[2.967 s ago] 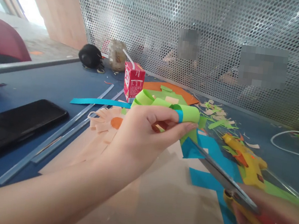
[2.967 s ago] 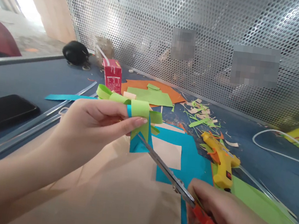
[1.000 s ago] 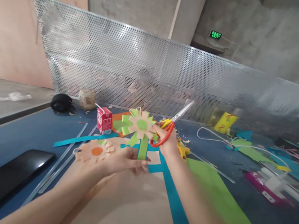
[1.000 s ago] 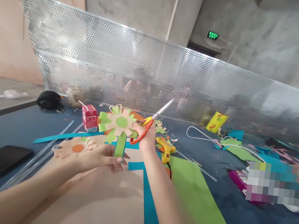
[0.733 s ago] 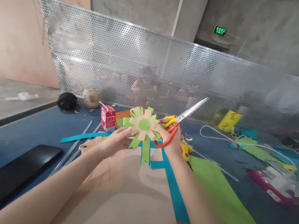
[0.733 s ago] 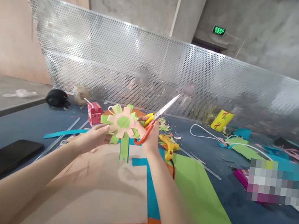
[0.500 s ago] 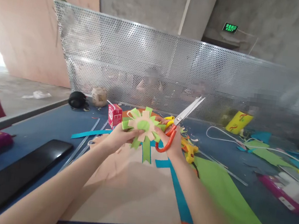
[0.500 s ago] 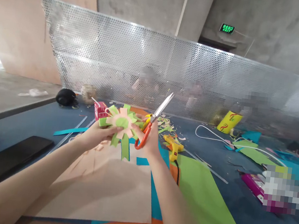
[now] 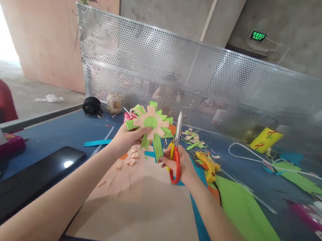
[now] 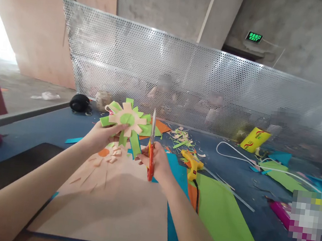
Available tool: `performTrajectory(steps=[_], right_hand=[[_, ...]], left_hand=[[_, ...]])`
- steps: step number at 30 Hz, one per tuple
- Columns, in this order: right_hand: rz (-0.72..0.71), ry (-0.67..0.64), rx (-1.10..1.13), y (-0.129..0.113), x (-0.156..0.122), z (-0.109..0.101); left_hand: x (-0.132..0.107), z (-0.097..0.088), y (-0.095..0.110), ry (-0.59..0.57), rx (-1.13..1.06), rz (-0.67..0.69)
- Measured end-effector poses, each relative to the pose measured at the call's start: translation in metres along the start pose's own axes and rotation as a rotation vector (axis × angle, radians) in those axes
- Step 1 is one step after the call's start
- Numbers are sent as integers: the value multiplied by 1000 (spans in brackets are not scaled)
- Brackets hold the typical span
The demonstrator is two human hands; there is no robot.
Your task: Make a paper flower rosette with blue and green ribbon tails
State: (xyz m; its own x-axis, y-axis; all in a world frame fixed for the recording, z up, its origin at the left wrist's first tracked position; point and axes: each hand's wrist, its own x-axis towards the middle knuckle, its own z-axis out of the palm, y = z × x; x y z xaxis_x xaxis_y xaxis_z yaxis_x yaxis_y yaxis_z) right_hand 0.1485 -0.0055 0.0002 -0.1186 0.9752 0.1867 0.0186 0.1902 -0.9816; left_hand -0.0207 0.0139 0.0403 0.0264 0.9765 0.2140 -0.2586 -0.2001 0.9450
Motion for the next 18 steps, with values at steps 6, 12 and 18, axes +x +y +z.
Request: performTrajectory(steps=[6,12,18], right_hand=[[51,-16,33,-4,-2,-2],[77,-23,45,-9,-5,-1],[43,3,22,-5,-5,-2]], left_hand=[[1,-2,5,27,-41,26],[1,-4,6,37,-72,11],[2,-4,3,13,-90,-30]])
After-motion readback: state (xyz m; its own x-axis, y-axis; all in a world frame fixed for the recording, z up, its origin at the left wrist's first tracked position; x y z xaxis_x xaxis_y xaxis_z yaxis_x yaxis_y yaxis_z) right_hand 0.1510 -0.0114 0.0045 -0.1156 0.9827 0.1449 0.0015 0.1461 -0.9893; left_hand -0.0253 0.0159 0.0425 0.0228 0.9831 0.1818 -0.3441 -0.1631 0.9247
